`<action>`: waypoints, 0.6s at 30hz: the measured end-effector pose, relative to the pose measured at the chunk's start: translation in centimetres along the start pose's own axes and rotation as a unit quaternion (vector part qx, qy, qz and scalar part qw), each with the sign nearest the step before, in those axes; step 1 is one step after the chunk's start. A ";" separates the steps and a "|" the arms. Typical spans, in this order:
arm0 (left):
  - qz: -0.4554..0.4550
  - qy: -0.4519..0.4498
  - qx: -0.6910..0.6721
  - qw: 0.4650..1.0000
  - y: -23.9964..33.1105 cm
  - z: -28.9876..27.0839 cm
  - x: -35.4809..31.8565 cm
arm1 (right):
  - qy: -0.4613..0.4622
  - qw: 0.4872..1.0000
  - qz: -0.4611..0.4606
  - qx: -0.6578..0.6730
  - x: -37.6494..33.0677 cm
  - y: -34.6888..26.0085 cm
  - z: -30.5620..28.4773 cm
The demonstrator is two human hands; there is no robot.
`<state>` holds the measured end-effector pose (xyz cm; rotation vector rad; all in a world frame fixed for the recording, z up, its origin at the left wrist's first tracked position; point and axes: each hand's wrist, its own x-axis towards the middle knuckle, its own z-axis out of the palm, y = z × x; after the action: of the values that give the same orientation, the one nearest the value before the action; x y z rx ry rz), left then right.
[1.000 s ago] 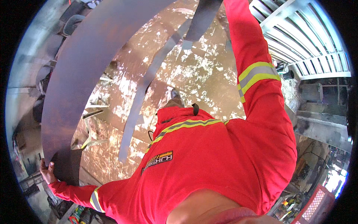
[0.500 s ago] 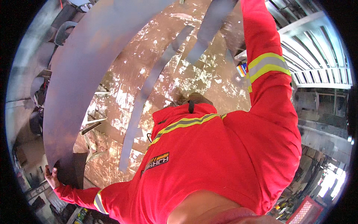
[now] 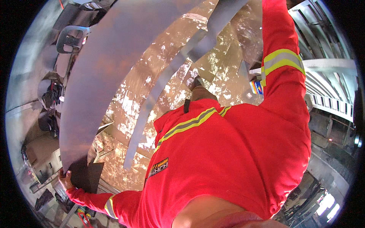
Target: The person pours a yellow liquid from a bottle into a small cup, then handles a can and a brush. They later pick up and unfold a large dark sheet of material.
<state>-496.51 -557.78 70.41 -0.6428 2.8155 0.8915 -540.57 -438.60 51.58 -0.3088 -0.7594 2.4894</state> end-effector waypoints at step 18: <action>-0.077 -0.113 -0.025 0.990 20.6 19.5 7.3 | 0.048 0.526 -0.445 -0.723 10.9 -11.8 -6.9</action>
<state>-512.20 -534.08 63.43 -0.7060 2.5132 0.9432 -542.48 -421.25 51.96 -0.4048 -2.0767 0.3912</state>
